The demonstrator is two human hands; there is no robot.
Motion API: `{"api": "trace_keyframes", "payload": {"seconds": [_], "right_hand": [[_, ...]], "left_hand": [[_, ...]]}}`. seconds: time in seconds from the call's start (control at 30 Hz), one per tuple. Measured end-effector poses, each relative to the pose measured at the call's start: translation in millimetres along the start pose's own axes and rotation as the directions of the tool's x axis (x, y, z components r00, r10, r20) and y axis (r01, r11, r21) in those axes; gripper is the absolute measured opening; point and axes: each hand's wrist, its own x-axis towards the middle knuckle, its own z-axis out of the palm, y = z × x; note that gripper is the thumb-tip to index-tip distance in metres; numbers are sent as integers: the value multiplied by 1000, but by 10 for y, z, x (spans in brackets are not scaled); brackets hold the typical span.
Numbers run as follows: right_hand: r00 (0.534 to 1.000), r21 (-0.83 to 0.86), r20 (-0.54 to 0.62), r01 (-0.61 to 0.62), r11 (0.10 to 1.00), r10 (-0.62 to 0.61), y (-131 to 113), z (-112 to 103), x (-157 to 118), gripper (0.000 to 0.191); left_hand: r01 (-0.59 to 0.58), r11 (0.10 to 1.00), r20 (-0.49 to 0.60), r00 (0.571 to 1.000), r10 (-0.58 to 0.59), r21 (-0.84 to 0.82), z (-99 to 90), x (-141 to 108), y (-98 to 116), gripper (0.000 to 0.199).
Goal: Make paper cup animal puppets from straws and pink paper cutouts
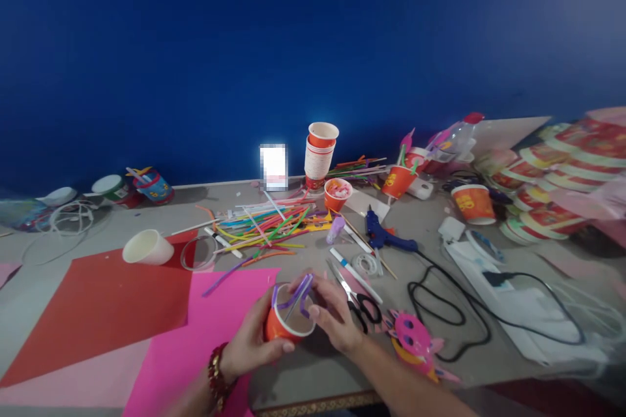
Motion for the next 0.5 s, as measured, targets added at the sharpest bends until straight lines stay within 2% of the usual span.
{"api": "trace_keyframes", "payload": {"seconds": [0.1, 0.17, 0.37, 0.5], "right_hand": [[995, -183, 6, 96, 978, -97, 39, -29, -43, 46], [994, -230, 4, 109, 967, -111, 70, -53, -60, 47], [991, -209, 52, 135, 968, -127, 166, -77, -83, 57], [989, -183, 83, 135, 974, -121, 142, -53, -67, 66]], "left_hand": [[6, 998, 6, 1000, -6, -70, 75, 16, -6, 68], [-8, 994, 21, 1000, 10, -107, 123, 29, -7, 70], [-55, 991, 40, 997, 60, -122, 169, 59, -7, 79], [-95, 995, 26, 995, 96, -37, 105, 58, -24, 87]]}}
